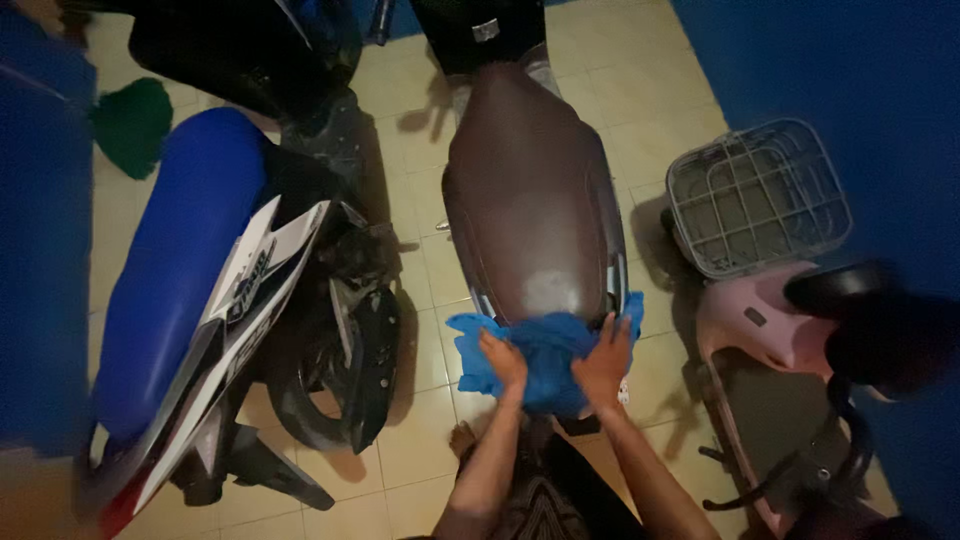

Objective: The person wipes the seat, mirror, and front panel of a scooter using a blue cloth.

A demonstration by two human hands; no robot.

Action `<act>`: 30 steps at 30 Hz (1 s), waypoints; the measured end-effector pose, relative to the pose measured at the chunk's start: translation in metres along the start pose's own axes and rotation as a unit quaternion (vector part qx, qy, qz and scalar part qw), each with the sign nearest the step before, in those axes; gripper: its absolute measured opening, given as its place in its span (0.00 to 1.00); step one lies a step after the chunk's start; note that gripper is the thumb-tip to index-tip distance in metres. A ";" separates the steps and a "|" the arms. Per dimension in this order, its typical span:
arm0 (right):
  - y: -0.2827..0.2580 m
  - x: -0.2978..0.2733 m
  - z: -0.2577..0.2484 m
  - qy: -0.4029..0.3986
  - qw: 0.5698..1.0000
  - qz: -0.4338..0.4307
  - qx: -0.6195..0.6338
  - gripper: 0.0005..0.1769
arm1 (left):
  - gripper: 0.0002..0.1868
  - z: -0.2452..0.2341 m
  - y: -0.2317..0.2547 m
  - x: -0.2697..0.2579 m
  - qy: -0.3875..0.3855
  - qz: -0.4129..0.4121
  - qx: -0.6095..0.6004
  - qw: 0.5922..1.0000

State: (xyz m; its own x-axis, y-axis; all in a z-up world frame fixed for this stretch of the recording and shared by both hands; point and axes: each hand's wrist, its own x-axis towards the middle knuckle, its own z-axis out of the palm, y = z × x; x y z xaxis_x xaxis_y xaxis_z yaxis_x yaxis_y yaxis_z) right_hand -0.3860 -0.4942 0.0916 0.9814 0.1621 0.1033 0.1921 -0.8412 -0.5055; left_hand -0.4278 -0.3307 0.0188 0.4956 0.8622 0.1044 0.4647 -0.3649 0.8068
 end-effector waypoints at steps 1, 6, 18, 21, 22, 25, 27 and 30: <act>-0.006 -0.011 -0.002 -0.001 1.000 -0.002 0.002 0.65 | 0.34 -0.001 0.003 -0.010 0.003 0.000 0.001 1.000; -0.024 -0.007 -0.022 -0.070 0.996 -0.004 -0.047 0.70 | 0.38 0.003 0.015 -0.027 0.034 -0.032 0.020 0.999; 0.004 0.045 0.000 -0.099 0.979 -0.048 -0.173 0.59 | 0.30 0.006 0.001 0.056 -0.052 -0.111 0.020 0.992; -0.007 0.035 -0.005 -0.036 0.992 -0.076 -0.091 0.56 | 0.26 -0.001 -0.002 0.031 0.010 -0.009 -0.015 1.000; -0.012 0.029 -0.010 -0.038 0.992 -0.080 -0.090 0.56 | 0.27 -0.006 -0.004 0.019 0.006 0.063 -0.039 0.997; -0.034 0.009 -0.015 -0.082 0.990 -0.067 -0.095 0.56 | 0.31 -0.023 -0.011 -0.008 -0.019 0.145 -0.048 0.988; -0.048 -0.007 -0.005 -0.037 0.990 -0.079 -0.110 0.53 | 0.34 -0.034 -0.012 -0.025 -0.042 0.159 -0.035 0.986; -0.060 -0.027 0.025 -0.042 0.994 -0.093 -0.040 0.54 | 0.35 -0.045 -0.010 -0.029 -0.091 0.125 -0.085 0.984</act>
State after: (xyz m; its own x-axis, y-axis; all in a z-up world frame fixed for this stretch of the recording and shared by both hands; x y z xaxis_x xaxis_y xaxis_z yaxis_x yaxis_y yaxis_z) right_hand -0.4244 -0.4353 0.0983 0.9262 0.3591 0.1147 0.3731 -0.8303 -0.4139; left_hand -0.4796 -0.3366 0.0338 0.7092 0.6704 0.2179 0.1900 -0.4795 0.8567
